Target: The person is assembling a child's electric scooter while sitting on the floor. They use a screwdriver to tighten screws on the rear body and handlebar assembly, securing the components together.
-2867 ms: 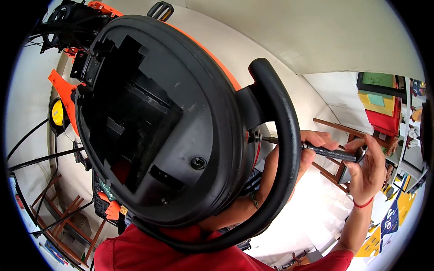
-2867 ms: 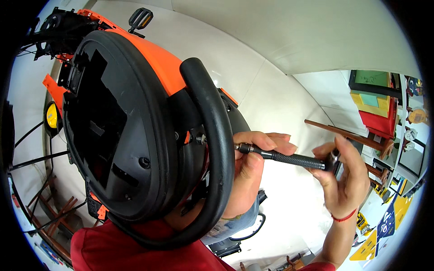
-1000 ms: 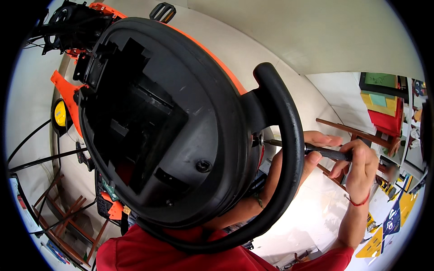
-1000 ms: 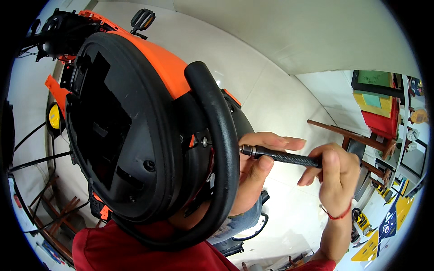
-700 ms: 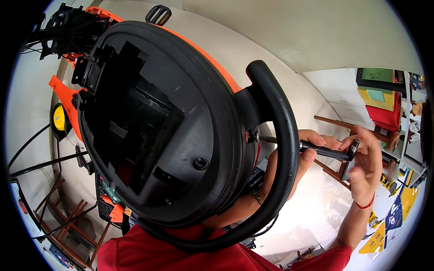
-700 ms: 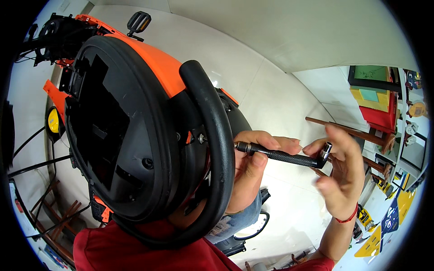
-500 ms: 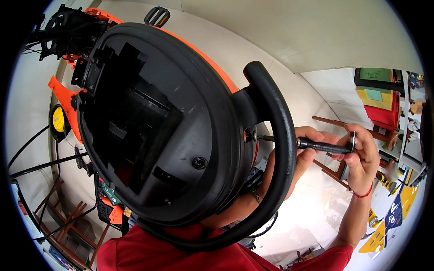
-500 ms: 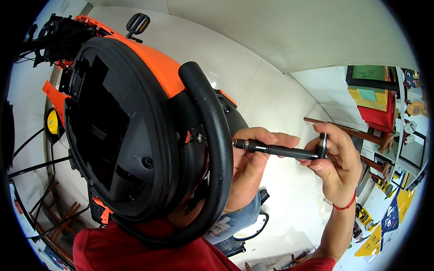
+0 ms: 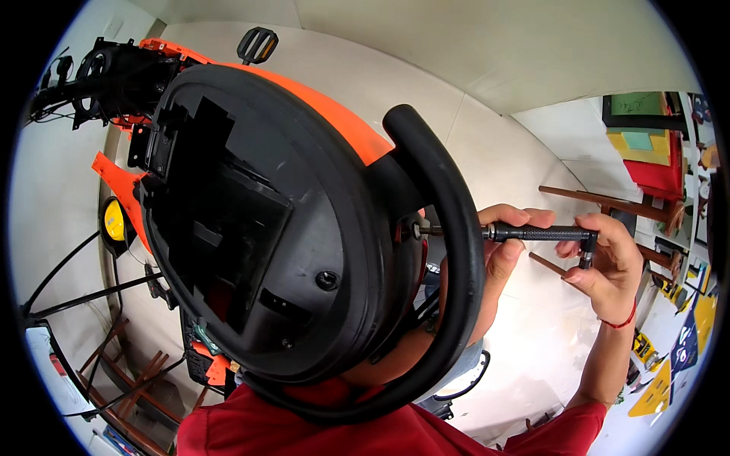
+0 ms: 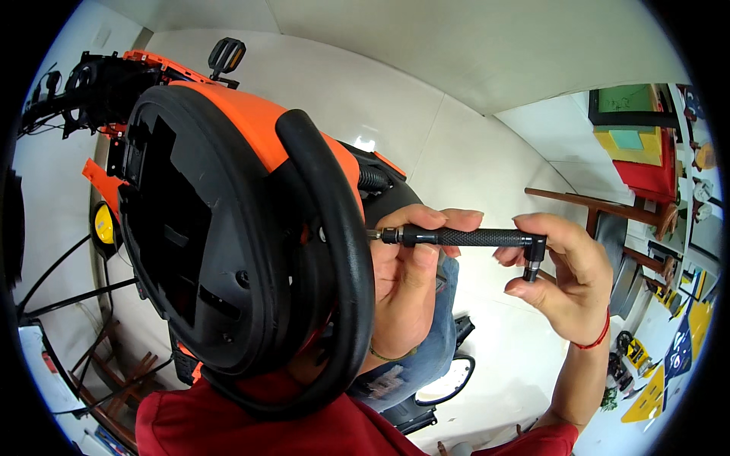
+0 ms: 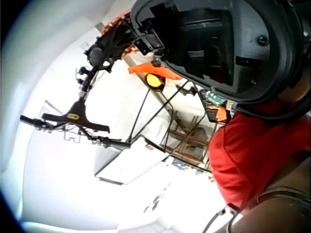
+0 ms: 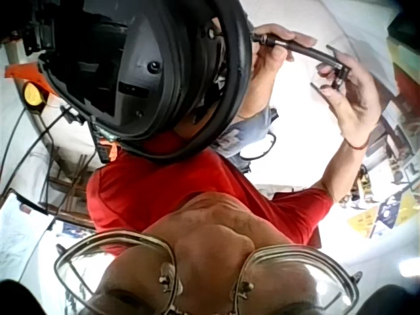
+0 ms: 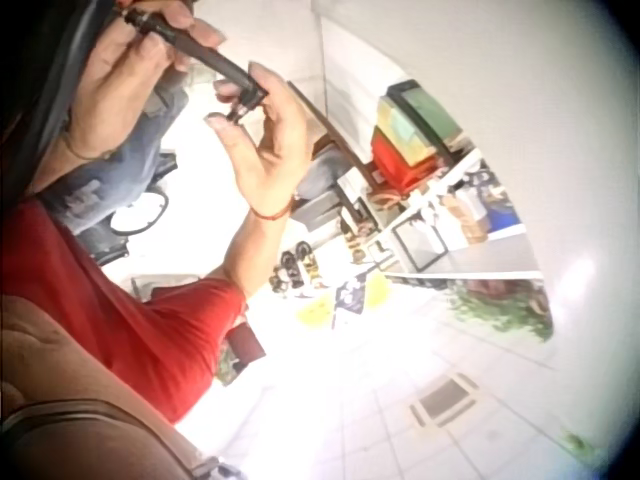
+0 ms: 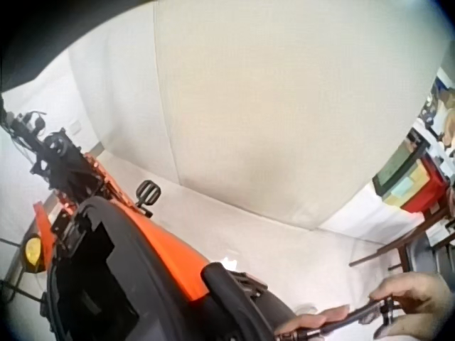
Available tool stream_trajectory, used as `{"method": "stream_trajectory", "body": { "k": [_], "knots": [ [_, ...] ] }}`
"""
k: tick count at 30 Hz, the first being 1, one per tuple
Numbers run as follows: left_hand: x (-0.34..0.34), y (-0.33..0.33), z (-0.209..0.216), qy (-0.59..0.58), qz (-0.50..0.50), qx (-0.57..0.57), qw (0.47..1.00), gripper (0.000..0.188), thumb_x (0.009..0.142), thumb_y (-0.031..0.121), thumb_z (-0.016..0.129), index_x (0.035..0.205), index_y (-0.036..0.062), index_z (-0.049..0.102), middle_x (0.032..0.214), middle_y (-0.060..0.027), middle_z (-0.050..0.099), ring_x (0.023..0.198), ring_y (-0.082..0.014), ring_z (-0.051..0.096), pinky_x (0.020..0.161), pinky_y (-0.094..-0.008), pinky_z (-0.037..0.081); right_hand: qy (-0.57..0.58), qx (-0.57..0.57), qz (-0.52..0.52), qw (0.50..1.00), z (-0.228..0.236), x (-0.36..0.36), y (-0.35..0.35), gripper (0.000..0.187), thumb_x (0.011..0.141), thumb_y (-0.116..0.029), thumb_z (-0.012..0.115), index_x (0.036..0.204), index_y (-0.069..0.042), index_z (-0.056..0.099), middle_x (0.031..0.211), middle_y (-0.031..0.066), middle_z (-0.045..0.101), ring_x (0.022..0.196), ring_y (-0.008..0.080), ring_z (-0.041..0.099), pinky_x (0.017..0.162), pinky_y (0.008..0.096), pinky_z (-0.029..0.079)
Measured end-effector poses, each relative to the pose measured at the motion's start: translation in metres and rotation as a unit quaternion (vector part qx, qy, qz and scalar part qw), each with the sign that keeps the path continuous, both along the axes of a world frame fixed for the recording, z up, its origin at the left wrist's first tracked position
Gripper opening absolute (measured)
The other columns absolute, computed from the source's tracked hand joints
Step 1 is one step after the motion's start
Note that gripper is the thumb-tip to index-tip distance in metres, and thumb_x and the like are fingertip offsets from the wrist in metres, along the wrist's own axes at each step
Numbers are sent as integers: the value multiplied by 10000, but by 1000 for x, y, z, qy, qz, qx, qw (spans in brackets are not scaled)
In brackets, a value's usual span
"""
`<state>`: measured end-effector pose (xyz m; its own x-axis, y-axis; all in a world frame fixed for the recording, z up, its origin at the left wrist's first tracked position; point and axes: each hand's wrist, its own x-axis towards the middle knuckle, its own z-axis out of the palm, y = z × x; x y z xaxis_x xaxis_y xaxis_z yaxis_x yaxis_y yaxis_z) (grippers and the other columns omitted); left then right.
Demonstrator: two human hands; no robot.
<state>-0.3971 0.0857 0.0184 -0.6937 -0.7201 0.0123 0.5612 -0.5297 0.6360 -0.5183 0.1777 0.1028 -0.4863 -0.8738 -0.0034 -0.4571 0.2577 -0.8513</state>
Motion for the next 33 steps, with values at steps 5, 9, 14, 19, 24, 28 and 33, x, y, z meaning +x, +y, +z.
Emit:
{"method": "stream_trajectory", "body": {
  "k": [5,9,14,19,24,28,33],
  "knots": [
    [-3,4,-2,45,-6,14,999,229,979,121,382,1172,8,428,1130,-239,585,983,-187,559,856,-303,417,-16,104,-42,994,0,-9,-12,535,973,-407,399,674,4,567,449,38,527,406,94,533,411,202,351],
    [3,-5,-3,32,3,-5,999,232,976,126,388,1173,8,419,1131,-248,578,1009,-203,562,854,-311,419,-217,162,-96,958,-1,-10,-29,465,965,-381,434,821,30,599,534,49,544,455,98,516,474,192,359],
    [-6,10,0,64,-3,44,997,222,973,129,402,1161,12,415,1124,-250,579,1030,-216,559,843,-308,422,-71,-11,27,997,4,-7,3,590,832,-198,671,1295,34,387,865,123,596,773,156,565,683,254,431],
    [-1,0,1,43,3,-9,999,266,970,135,417,1199,2,400,1191,-249,543,1029,-223,569,828,-302,432,-13,21,-15,1000,-4,-8,-10,334,906,-221,563,1091,53,519,620,70,568,591,107,556,560,219,413],
    [-5,-1,-12,8,-17,-10,1000,294,974,123,395,1242,4,374,1244,-228,516,960,-185,602,785,-284,438,-198,229,-138,943,-15,-13,-16,456,979,-342,397,845,46,595,419,14,466,324,88,432,376,195,299],
    [-4,3,-6,26,4,5,1000,248,986,117,366,1212,17,393,1182,-211,561,923,-178,619,776,-279,453,-59,12,-61,996,-11,2,-6,432,914,-365,545,1050,43,581,787,109,611,675,159,604,620,234,440],
    [-1,3,-4,52,-6,19,998,251,988,114,364,1220,23,392,1183,-217,557,933,-199,622,778,-291,466,3,13,43,999,-1,-12,9,542,738,-169,772,1165,48,517,950,141,611,816,183,620,730,293,484]
  ]
}}
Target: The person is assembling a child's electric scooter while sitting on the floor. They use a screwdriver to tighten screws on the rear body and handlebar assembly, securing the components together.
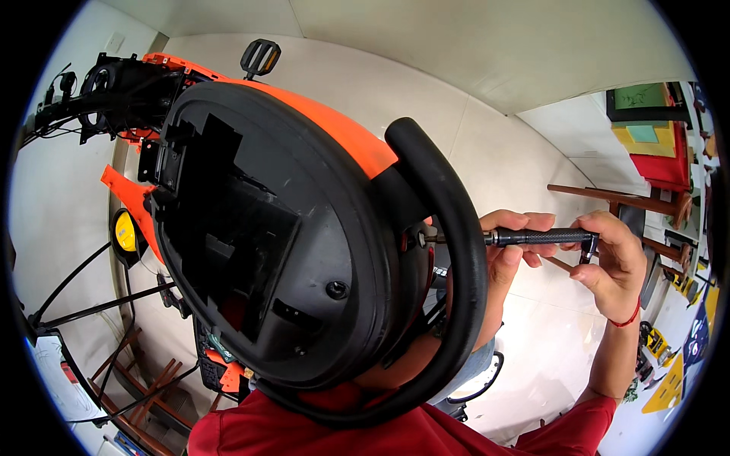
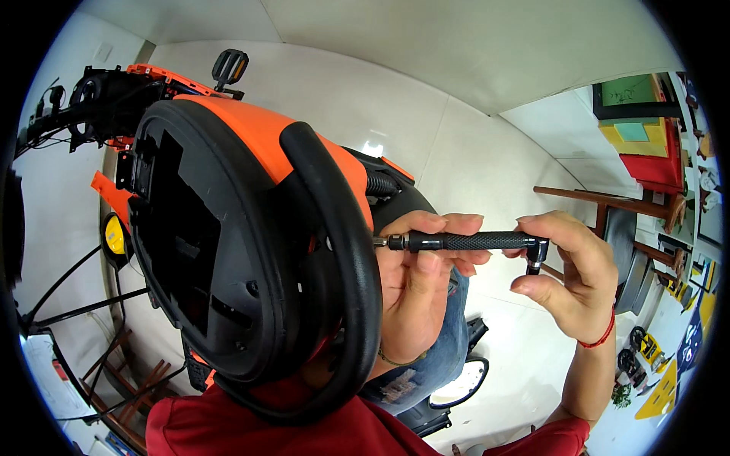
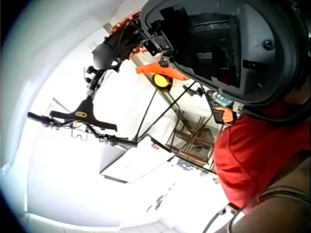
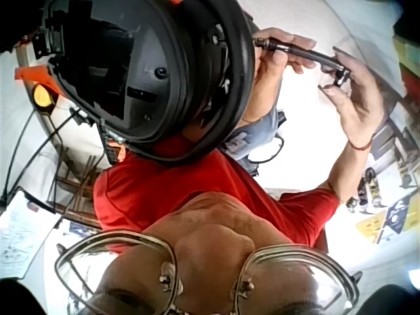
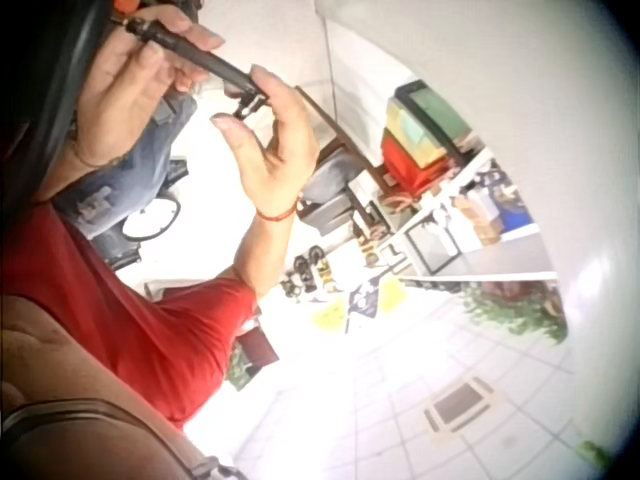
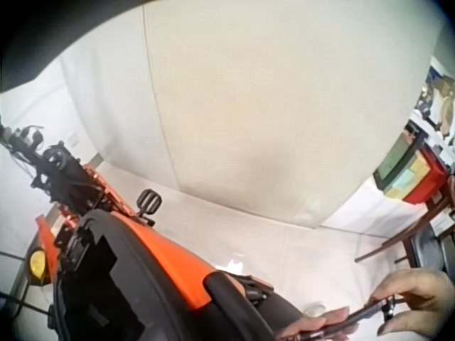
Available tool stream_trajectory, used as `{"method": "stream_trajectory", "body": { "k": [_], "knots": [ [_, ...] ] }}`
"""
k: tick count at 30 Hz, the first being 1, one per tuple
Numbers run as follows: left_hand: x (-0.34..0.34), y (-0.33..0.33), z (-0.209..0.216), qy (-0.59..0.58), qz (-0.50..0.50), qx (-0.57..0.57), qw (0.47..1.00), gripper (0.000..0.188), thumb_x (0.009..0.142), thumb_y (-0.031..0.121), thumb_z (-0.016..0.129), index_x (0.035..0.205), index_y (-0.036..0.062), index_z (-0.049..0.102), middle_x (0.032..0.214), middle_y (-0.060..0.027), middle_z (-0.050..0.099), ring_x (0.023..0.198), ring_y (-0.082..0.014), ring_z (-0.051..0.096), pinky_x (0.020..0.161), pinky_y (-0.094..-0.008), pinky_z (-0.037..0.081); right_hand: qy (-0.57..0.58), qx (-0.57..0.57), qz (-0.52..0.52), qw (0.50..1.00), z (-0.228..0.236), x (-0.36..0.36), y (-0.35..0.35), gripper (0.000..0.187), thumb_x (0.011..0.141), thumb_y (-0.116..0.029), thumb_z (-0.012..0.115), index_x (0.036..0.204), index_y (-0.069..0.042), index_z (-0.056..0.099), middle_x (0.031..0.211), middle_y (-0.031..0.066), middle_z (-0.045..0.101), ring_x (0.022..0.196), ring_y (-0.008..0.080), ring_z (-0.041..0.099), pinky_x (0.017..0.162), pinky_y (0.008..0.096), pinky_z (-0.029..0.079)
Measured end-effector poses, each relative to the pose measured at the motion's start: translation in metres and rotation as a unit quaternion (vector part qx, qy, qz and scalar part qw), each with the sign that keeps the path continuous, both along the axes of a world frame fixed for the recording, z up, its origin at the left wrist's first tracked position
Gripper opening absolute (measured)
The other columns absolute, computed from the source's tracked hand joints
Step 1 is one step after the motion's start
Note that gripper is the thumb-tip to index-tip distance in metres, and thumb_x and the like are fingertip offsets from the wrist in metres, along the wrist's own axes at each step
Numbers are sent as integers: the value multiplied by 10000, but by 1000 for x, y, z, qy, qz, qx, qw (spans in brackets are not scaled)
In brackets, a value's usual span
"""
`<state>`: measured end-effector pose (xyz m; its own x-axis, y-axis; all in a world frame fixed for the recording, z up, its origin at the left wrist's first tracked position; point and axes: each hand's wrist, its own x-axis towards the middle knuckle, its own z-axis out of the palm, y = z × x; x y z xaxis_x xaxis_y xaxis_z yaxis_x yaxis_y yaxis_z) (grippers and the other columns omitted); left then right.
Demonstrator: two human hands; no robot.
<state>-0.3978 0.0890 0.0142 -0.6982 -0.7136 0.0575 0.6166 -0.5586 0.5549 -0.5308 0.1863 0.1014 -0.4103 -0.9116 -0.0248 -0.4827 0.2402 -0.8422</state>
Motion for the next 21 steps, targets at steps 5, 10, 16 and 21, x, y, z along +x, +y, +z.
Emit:
{"method": "stream_trajectory", "body": {
  "k": [5,10,16,21],
  "knots": [
    [0,2,0,-7,-12,38,999,258,986,105,362,1228,22,388,1202,-232,539,924,-209,627,806,-316,477,0,-46,-41,998,-12,8,-5,432,833,-292,664,1056,61,554,684,80,601,627,167,622,565,237,466],
    [-1,2,-5,31,-5,15,999,259,982,97,365,1229,21,391,1197,-236,536,917,-215,632,809,-318,483,3,112,-232,966,-9,15,-34,589,996,-394,296,613,-11,526,414,31,459,315,89,414,354,225,290],
    [1,2,-3,20,4,39,999,266,980,112,392,1235,34,396,1177,-217,555,914,-217,634,807,-316,481,-97,-4,-170,981,1,18,-39,325,933,-284,483,905,31,559,623,76,549,556,103,513,512,215,380],
    [1,6,1,27,-15,58,998,286,977,118,407,1250,33,392,1155,-210,569,916,-218,629,811,-320,481,-14,-29,-58,998,-2,3,-2,512,793,-105,690,1235,48,480,918,128,598,850,176,601,701,246,458]
  ]
}}
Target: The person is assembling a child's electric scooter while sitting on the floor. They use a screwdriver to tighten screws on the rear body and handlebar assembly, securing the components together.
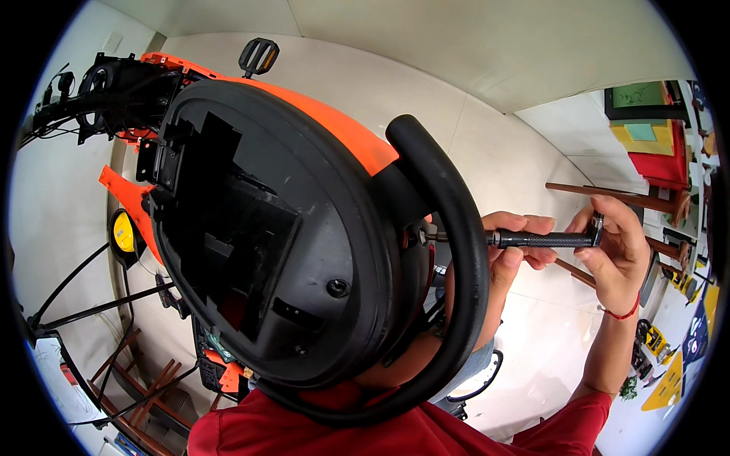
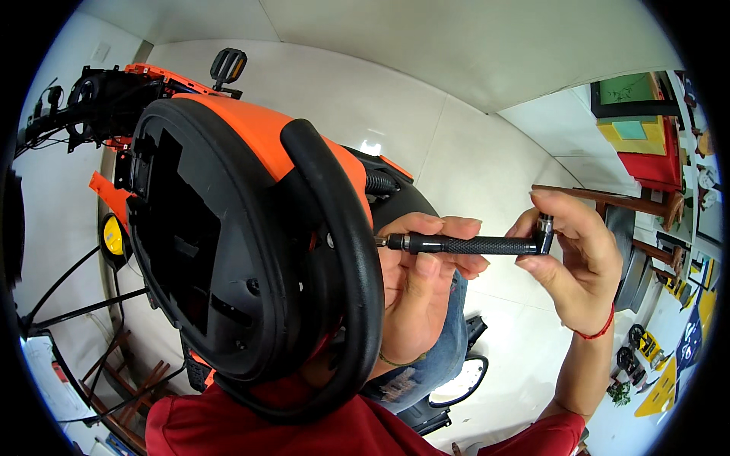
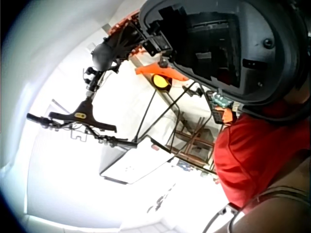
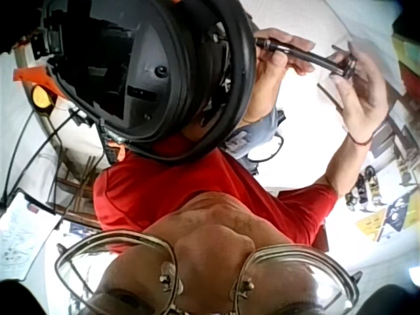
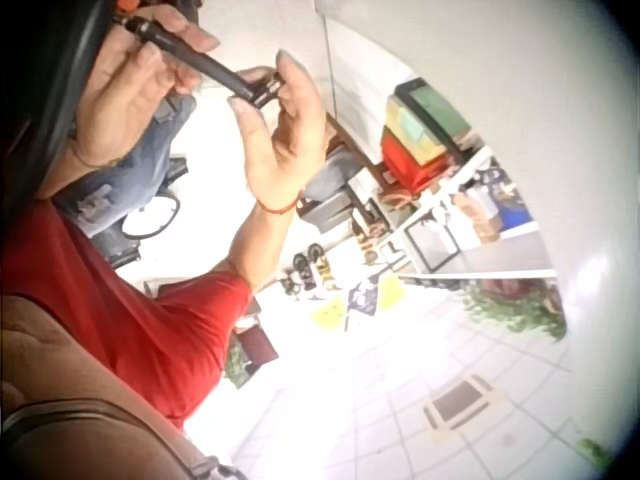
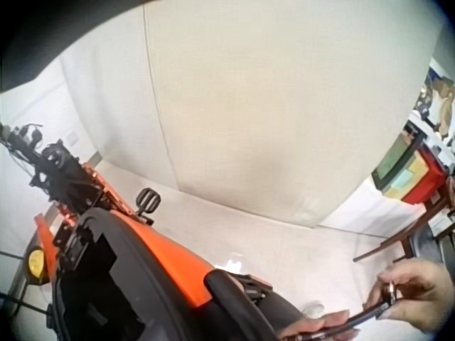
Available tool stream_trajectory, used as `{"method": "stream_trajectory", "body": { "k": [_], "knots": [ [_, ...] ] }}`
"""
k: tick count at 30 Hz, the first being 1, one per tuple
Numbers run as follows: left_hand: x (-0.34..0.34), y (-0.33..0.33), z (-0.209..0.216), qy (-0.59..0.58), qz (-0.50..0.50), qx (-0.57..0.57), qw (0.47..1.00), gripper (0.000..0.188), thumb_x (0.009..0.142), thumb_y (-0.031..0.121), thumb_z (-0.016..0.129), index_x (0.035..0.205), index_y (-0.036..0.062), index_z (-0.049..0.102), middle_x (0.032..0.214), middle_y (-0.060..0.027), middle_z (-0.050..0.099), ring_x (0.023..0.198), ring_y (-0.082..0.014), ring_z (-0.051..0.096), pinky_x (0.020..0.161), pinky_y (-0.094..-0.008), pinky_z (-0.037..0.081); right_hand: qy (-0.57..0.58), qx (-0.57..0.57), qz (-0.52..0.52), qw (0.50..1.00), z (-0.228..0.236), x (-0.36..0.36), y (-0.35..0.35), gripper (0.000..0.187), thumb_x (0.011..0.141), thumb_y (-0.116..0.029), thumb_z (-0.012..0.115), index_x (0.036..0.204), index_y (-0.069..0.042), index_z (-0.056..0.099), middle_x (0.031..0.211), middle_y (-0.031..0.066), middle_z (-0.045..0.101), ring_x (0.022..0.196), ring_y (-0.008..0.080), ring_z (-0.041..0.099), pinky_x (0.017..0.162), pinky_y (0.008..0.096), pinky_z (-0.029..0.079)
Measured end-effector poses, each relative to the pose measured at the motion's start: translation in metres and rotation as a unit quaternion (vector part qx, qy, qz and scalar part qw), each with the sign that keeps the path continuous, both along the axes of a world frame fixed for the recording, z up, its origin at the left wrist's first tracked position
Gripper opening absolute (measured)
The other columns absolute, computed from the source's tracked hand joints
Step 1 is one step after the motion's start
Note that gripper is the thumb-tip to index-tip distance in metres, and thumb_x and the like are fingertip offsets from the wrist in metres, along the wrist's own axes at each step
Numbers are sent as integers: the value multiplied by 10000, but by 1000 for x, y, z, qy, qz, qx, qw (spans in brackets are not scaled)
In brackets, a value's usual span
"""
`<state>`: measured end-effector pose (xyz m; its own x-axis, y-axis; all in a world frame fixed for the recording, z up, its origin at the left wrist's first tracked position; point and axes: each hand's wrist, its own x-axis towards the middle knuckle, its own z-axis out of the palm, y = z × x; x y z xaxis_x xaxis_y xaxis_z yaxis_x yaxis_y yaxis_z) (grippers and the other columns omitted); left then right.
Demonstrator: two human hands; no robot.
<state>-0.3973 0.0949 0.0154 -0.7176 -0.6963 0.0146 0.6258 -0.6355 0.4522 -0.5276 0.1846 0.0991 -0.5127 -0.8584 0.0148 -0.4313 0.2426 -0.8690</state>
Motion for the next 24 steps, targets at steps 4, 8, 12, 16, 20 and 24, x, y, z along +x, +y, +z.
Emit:
{"method": "stream_trajectory", "body": {
  "k": [4,8,12,16,20,24],
  "knots": [
    [3,-11,3,-16,-17,5,1000,305,974,122,413,1253,4,380,1186,-211,547,935,-223,618,798,-317,477,-2,63,-13,998,-6,-6,-18,279,912,-218,553,998,45,588,581,56,567,530,102,569,497,201,413],
    [-4,-11,4,-29,-26,21,999,310,981,124,393,1253,-22,368,1230,-223,514,961,-227,610,792,-317,468,-221,202,-122,946,-13,-8,-23,443,965,-346,448,751,16,588,414,24,457,348,75,431,380,211,277],
    [3,-10,1,-41,24,-2,999,303,989,128,372,1254,-17,371,1223,-230,521,964,-230,610,814,-325,468,-111,53,-38,992,-11,4,-21,467,924,-408,519,1035,41,583,646,64,588,570,111,552,534,215,398],
    [0,-5,2,-31,19,24,999,287,993,132,360,1239,-12,391,1200,-244,538,963,-242,611,850,-352,475,46,30,22,998,-1,2,-5,445,851,-296,652,1131,35,549,903,119,612,841,168,593,752,273,453],
    [-4,0,-3,-16,7,21,1000,286,991,133,366,1241,-5,394,1194,-246,538,923,-245,618,842,-356,479,51,46,15,998,0,0,-4,340,889,-279,587,980,48,596,587,82,582,579,142,604,554,221,450],
    [2,-8,-8,-5,10,-19,1000,284,988,131,376,1244,8,395,1152,-236,555,896,-231,617,821,-345,493,1,142,-57,988,-6,-4,-23,483,945,-397,453,759,27,591,398,53,474,379,109,495,403,203,349]
  ]
}}
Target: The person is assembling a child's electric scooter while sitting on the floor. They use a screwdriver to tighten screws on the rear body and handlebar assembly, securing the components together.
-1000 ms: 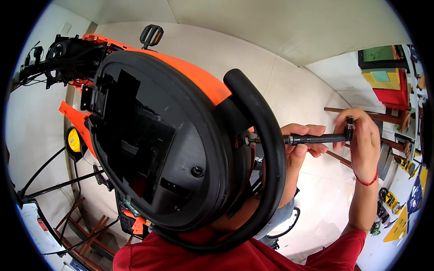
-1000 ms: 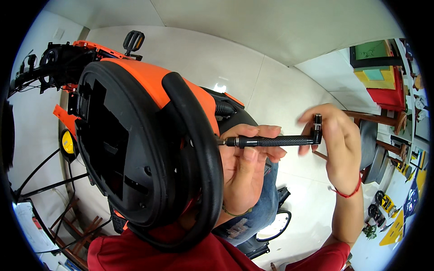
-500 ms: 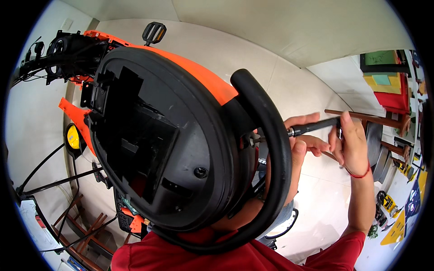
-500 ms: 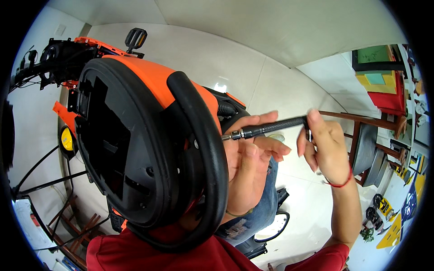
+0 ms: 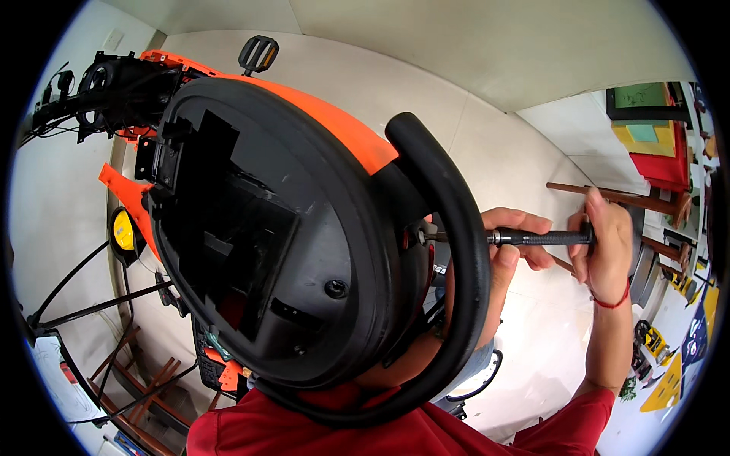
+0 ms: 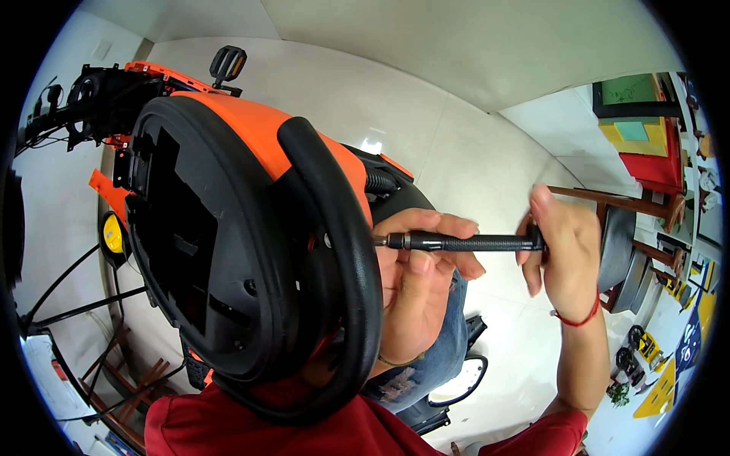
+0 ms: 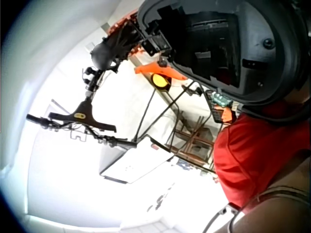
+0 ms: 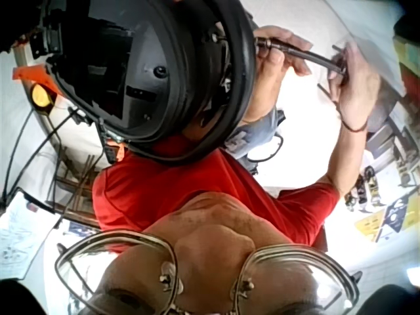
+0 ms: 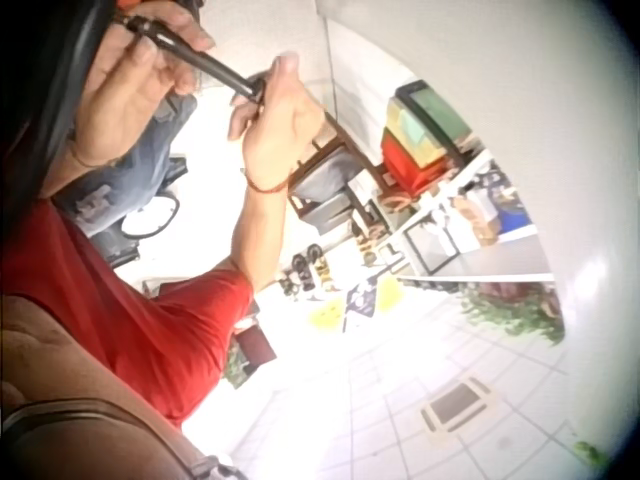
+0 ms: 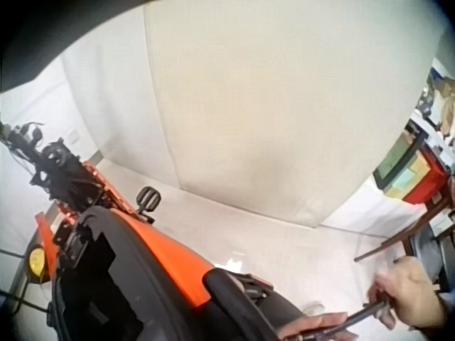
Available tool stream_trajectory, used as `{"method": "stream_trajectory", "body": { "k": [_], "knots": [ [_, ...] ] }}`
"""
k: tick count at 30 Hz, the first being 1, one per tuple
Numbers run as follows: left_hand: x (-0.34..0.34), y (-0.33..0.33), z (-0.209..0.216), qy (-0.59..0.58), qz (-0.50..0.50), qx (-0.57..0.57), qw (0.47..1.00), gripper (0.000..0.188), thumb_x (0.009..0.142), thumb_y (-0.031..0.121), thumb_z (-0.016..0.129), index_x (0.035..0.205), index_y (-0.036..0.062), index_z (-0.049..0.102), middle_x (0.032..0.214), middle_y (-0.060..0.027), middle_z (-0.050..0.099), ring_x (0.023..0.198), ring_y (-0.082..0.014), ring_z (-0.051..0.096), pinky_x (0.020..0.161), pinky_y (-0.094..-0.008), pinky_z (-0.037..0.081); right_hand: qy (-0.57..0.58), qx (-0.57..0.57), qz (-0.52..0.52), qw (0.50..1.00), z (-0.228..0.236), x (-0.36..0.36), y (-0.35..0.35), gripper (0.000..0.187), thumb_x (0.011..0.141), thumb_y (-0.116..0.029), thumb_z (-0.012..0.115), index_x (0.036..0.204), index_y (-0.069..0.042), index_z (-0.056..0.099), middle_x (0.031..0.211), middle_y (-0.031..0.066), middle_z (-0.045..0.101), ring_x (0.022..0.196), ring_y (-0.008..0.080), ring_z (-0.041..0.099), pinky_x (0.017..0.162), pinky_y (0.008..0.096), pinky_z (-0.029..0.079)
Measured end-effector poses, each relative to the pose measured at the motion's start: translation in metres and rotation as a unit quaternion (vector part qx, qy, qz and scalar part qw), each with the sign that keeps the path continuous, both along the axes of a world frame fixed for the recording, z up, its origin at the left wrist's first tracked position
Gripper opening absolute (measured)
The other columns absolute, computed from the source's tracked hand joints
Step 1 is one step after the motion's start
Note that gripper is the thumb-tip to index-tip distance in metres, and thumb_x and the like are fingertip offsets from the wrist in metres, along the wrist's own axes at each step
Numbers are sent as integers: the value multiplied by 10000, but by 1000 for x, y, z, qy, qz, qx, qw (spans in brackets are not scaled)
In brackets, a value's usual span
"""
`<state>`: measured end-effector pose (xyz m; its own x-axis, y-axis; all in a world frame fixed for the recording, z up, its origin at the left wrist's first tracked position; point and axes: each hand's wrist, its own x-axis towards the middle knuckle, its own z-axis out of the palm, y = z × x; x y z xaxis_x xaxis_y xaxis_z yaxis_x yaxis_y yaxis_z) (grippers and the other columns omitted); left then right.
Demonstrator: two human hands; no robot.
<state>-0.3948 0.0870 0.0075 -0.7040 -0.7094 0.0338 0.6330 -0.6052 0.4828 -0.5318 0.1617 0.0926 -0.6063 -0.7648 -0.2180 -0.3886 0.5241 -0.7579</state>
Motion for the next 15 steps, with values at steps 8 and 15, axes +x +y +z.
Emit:
{"method": "stream_trajectory", "body": {
  "k": [8,15],
  "knots": [
    [0,6,1,28,3,36,999,263,985,131,391,1222,21,415,1138,-236,563,925,-237,623,798,-335,509,-106,-135,16,985,3,8,8,617,873,-506,553,1168,33,499,767,112,608,698,123,581,572,221,401],
    [-3,1,6,21,-26,46,998,316,980,111,385,1280,20,345,1202,-242,517,946,-247,616,822,-342,488,-43,0,-30,999,4,6,11,451,937,-392,499,782,23,583,620,71,562,468,110,550,428,230,376]
  ]
}}
